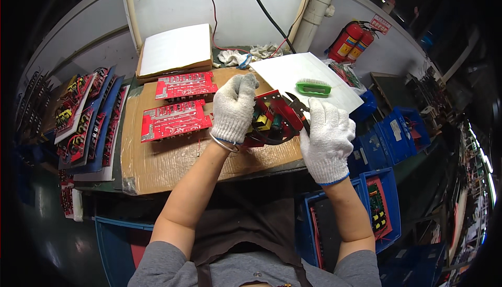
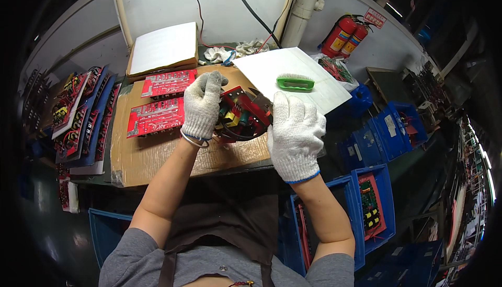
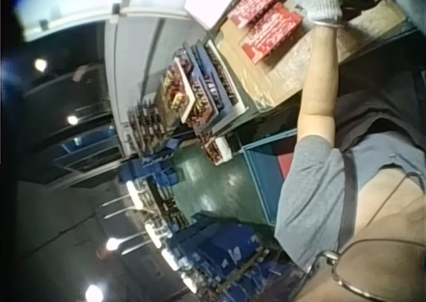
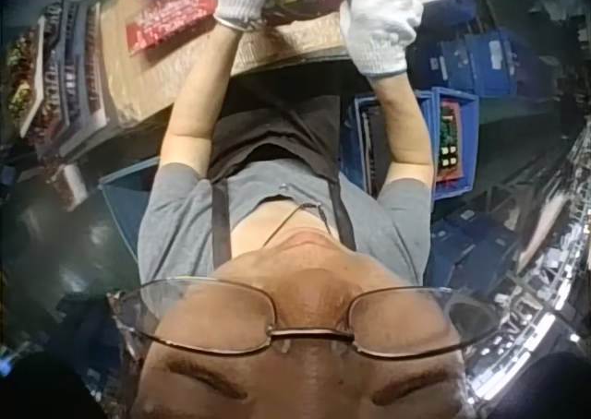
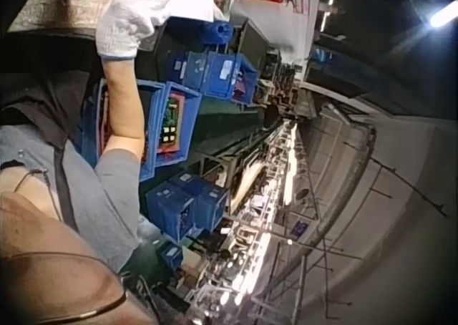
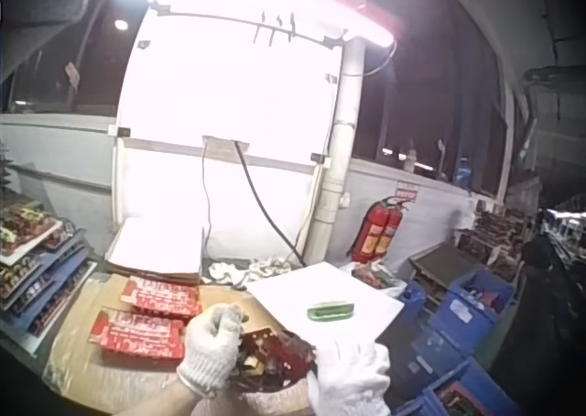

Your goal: The person is using pliers to trim components on printed circuit boards and organizing them into crates at a factory workstation.

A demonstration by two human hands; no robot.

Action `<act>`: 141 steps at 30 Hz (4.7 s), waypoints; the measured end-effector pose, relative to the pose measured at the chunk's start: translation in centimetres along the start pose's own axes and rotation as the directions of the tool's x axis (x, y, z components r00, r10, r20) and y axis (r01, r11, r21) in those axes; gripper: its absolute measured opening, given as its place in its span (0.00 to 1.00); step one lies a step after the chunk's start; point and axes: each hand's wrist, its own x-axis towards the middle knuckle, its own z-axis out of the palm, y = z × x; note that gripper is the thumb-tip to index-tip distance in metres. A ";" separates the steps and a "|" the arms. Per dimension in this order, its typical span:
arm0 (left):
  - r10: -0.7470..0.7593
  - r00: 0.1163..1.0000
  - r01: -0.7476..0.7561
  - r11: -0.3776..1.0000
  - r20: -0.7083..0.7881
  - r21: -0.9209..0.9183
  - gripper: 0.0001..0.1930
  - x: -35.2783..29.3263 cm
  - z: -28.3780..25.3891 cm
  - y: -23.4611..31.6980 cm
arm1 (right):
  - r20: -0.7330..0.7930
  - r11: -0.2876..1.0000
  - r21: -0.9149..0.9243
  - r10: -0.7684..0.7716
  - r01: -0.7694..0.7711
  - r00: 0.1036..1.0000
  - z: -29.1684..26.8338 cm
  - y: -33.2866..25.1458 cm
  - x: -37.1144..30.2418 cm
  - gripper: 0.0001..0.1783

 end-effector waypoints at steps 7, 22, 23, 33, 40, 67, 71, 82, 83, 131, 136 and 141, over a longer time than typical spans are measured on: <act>-0.004 0.999 0.004 1.000 -0.033 -0.017 0.16 0.0 0.2 0.2 | 0.000 1.000 0.005 0.000 0.000 1.000 -0.3 -0.5 -0.2 0.38; -0.016 0.999 0.016 1.000 0.041 -0.008 0.22 0.1 -0.4 0.3 | 0.055 0.785 0.620 -0.032 -0.009 0.998 1.1 1.5 0.3 0.27; -0.018 0.999 0.018 1.000 0.041 -0.006 0.22 0.1 -0.6 0.4 | 0.171 0.689 0.717 -0.032 -0.102 0.985 0.7 1.8 0.5 0.22; -0.056 0.990 0.083 0.973 0.130 -0.216 0.19 -0.4 -1.4 0.5 | 0.705 0.046 0.688 -0.279 -0.725 0.652 -0.4 2.8 1.3 0.21; -0.061 0.994 0.085 0.950 0.088 -0.300 0.17 -1.3 -2.2 0.1 | 0.724 -0.272 0.507 -0.380 -0.818 0.576 1.7 2.0 -0.5 0.30; -0.081 0.995 0.093 0.936 0.050 -0.339 0.17 -0.6 -3.3 -1.2 | 0.733 0.819 0.046 0.362 -0.572 0.576 4.7 10.4 -17.8 0.23; -0.105 0.994 0.108 0.951 0.029 -0.289 0.17 -0.6 -2.8 -0.9 | 0.778 0.734 0.288 0.195 -0.616 0.597 5.3 12.0 -18.9 0.28; -0.109 0.991 0.127 0.942 0.073 -0.311 0.17 -0.9 -2.6 -0.7 | 0.759 0.855 -0.132 0.412 -0.501 0.504 5.3 11.0 -15.7 0.19; -0.110 0.991 0.127 0.942 0.072 -0.312 0.17 -0.9 -2.5 -0.7 | 0.759 0.856 -0.132 0.411 -0.499 0.505 5.4 11.2 -15.4 0.19; -0.153 0.982 0.178 0.944 0.108 -0.278 0.17 0.7 -2.6 -0.4 | 0.747 -0.295 0.443 -0.400 -0.846 0.531 3.4 3.1 -8.4 0.21; -0.169 0.974 0.217 0.896 0.153 -0.387 0.18 0.9 -3.6 -1.5 | 0.786 -0.608 0.332 -0.245 -0.722 0.568 6.1 4.7 -10.9 0.25; -0.144 0.987 0.161 0.928 0.074 -0.335 0.18 1.0 -5.8 -2.6 | 0.876 -0.207 0.482 0.076 -0.852 0.477 4.0 6.8 -13.9 0.19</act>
